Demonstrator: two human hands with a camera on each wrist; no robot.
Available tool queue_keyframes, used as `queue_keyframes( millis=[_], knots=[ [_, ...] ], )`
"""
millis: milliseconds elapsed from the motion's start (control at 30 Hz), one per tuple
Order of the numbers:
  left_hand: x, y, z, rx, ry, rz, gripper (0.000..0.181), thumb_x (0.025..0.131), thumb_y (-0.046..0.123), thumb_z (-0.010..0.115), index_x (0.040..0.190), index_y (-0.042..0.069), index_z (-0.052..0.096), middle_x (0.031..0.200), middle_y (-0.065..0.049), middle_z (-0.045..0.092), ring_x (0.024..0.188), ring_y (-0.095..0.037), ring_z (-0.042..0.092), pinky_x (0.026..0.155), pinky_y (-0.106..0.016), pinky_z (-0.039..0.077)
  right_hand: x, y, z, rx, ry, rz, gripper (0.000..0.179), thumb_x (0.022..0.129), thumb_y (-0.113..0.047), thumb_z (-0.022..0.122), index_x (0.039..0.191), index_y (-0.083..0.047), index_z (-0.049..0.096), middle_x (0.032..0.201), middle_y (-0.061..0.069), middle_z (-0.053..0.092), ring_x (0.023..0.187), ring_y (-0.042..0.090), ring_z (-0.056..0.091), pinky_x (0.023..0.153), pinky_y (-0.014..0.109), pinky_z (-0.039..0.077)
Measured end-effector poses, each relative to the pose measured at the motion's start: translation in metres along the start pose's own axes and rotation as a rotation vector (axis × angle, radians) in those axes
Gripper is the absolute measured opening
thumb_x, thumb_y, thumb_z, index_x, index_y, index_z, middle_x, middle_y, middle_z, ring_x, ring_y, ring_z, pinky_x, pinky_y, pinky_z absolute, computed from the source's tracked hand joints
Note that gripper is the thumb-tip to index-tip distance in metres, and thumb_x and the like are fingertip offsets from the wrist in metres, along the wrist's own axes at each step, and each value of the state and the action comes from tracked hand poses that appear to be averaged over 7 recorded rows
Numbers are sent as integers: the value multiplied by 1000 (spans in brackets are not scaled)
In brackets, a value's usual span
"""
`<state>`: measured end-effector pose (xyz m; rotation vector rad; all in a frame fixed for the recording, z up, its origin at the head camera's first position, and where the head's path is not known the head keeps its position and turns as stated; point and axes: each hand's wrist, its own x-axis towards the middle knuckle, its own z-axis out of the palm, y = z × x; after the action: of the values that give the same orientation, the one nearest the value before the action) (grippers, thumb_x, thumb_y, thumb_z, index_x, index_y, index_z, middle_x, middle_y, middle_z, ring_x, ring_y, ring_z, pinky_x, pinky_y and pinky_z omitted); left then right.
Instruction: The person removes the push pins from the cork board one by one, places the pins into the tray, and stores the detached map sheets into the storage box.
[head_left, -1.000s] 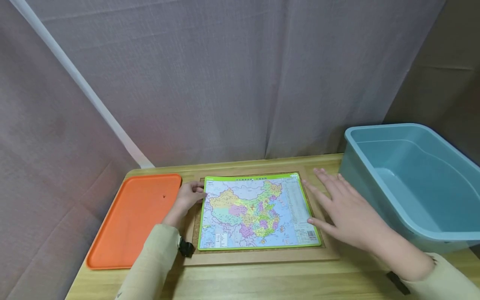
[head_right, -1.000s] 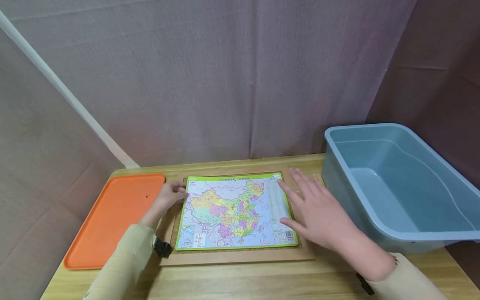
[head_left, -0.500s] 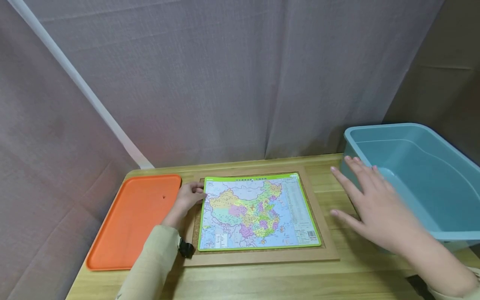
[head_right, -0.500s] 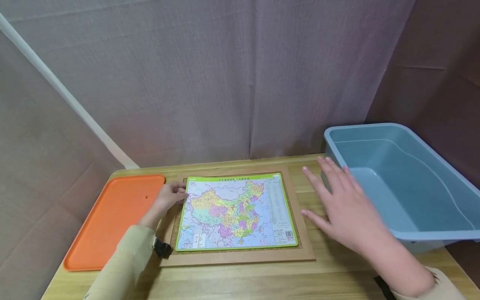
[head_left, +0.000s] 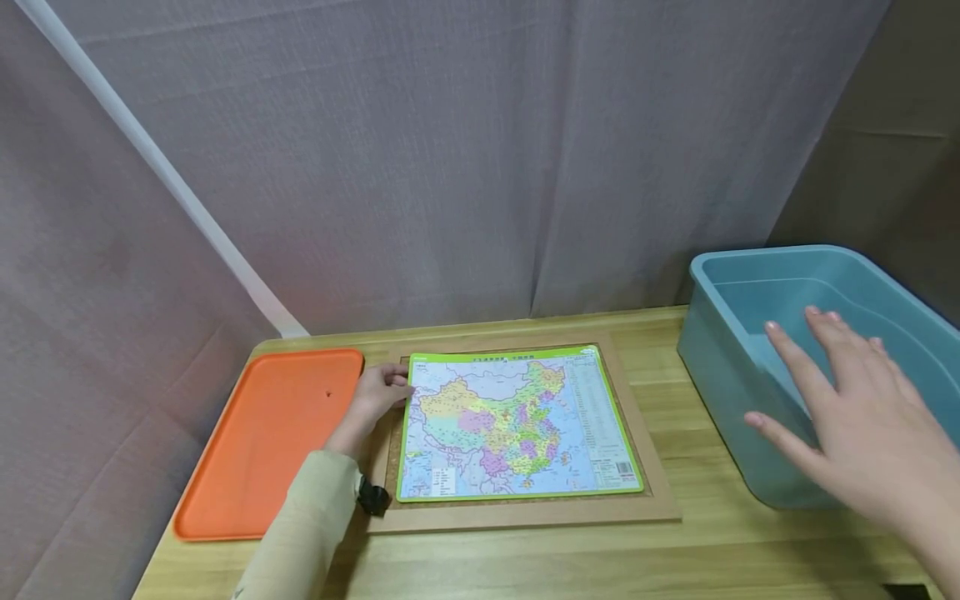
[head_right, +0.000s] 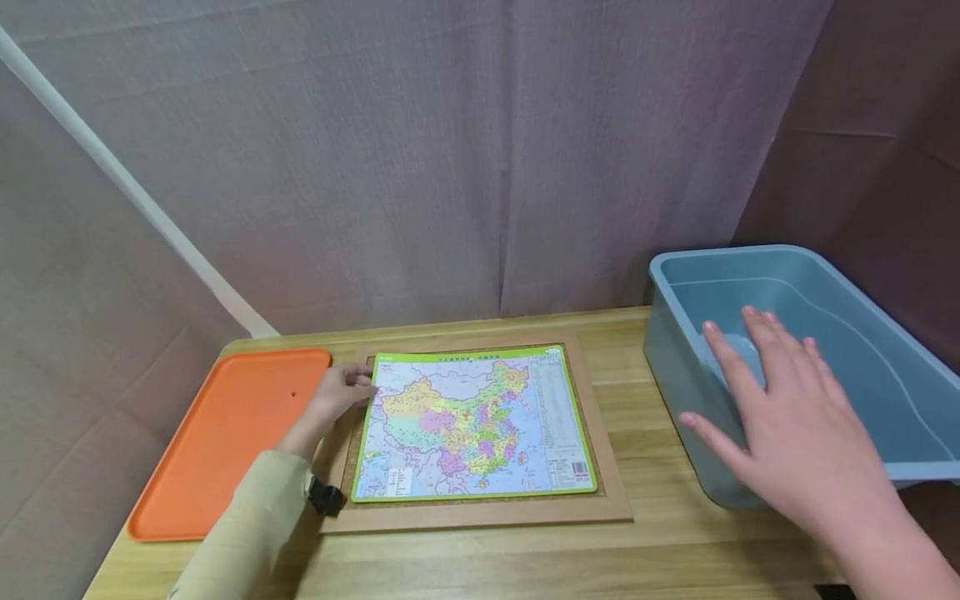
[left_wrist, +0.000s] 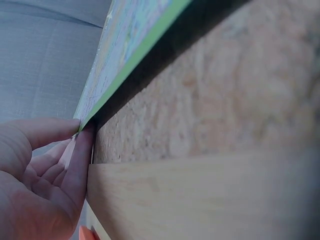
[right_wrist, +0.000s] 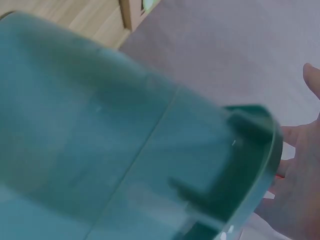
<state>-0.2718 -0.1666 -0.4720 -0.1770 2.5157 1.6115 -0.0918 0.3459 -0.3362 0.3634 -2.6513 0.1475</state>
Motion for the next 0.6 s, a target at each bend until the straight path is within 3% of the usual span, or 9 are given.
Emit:
queue_keyframes(
  millis=[167,400,600],
  knots=[
    [0,0,-1,1,-4,0,42,99,-3,69,140,-6,62,102,-11,64,92,-20,64,84,-33,65,-12,12,3,10,61,47,92,102,-70,52,170,-14,27,174,30,19,165,43,11,135,61,1],
    [-1,1,-1,14,-1,-4,42,99,-2,71,139,-5,64,103,-10,64,93,-20,64,82,-32,64,-26,22,9,-10,214,77,110,93,-93,20,168,-13,32,169,35,26,161,51,20,134,65,7],
    [-1,0,-1,15,0,0,41,99,-1,71,139,-4,64,103,-10,65,93,-20,64,82,-31,64,-39,25,12,64,252,175,112,92,-94,21,168,-12,31,169,37,23,161,53,16,135,61,3]
  ],
)
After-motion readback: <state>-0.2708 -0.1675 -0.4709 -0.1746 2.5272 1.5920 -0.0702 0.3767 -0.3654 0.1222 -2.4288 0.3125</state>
